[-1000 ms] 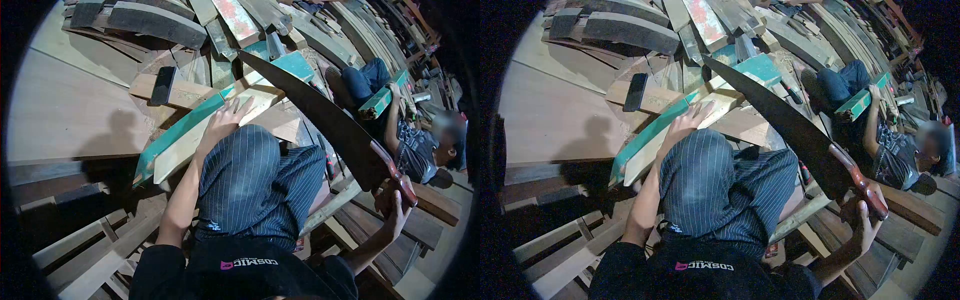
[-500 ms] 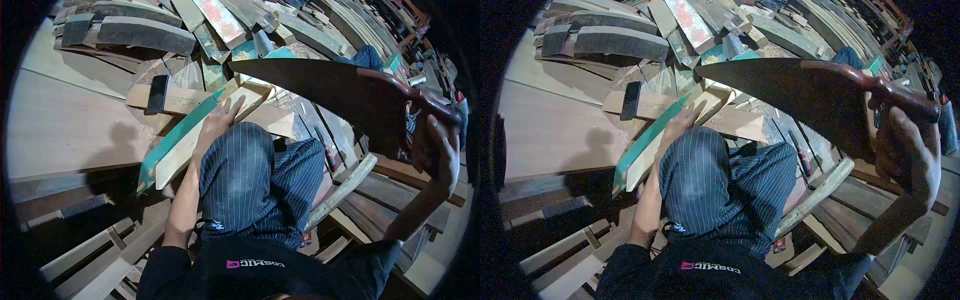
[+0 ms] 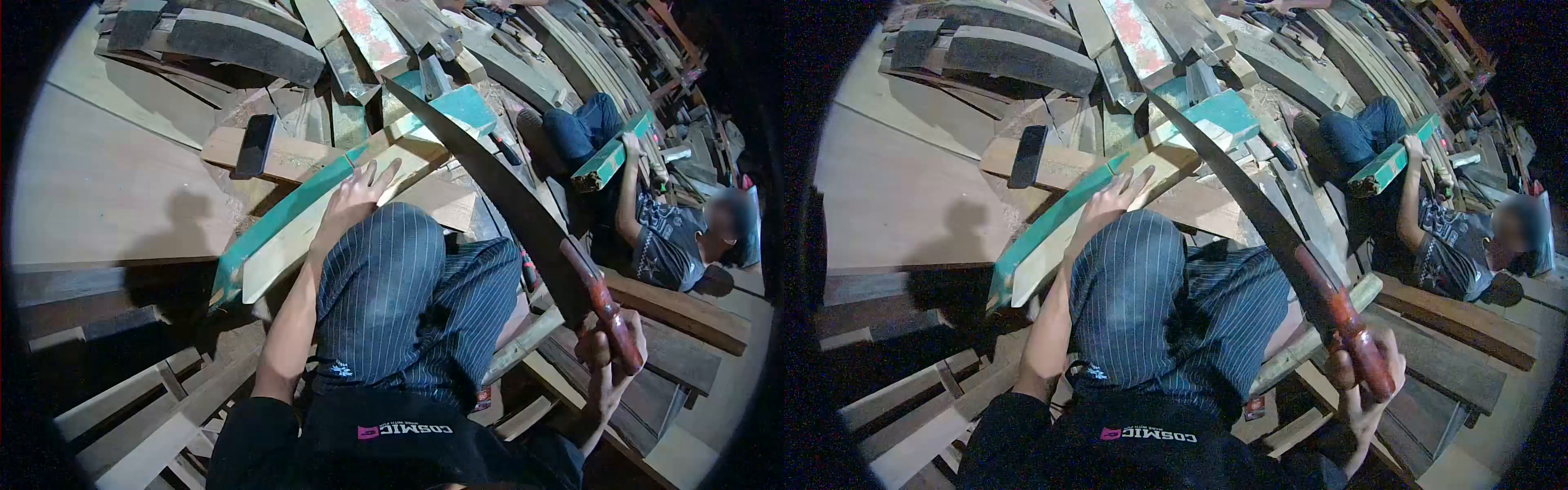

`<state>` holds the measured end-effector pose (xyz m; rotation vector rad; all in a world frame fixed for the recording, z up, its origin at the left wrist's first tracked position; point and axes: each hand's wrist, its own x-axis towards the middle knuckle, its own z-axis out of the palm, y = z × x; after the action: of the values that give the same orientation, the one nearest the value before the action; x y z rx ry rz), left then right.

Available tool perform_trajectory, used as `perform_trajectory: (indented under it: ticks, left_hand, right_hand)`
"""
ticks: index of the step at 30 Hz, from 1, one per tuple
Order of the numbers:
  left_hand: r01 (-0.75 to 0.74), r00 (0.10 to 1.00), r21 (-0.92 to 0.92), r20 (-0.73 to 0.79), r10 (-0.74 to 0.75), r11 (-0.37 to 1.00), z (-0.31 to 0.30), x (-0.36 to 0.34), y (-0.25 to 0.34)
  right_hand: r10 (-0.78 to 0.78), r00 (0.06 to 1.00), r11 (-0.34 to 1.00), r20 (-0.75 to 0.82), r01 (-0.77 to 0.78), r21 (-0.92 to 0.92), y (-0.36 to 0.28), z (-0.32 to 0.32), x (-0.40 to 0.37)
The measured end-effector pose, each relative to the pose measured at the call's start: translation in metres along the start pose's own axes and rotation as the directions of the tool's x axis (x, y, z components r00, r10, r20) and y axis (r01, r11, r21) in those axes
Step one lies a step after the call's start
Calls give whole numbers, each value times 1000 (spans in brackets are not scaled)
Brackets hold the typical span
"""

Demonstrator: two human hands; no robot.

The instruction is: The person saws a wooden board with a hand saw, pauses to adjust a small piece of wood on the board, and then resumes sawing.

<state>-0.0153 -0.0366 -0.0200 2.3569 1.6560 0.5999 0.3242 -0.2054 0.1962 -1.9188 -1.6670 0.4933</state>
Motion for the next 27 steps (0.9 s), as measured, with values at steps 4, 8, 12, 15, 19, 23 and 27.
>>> perform_trajectory:
  ticks: [4, 8, 12, 15, 19, 23, 27]
  left_hand:
    - [3, 1000, -34, -17, -4, 999, -6, -2, 3]
    - [59, 997, -40, 48, -57, 997, -15, -1, 9]
    - [44, 997, -52, 61, -40, 998, -1, 0, -2]
    - [60, 997, -54, 48, -57, 997, -6, -1, 4]
    - [71, 997, -51, 30, -69, 996, -9, -2, 6]
    - [29, 1000, -54, -5, -30, 998, -10, 1, 7]
    - [50, 999, -66, 22, -49, 997, -10, -1, 9]
  right_hand:
    - [-161, 983, 971, -87, 142, -193, -6, 10, -18]
    - [-16, 999, 986, -37, 10, -167, 5, 22, -32]
    - [8, 1000, 1000, -5, -8, -26, 18, 30, -36]
    - [-33, 999, 993, -38, 29, -116, 20, 25, -35]
    - [-10, 980, 942, -197, 75, 326, 26, 26, -27]
    - [-173, 868, 940, -465, 287, 186, 27, 23, -22]
    - [-179, 864, 933, -471, 301, 199, 27, 26, -24]
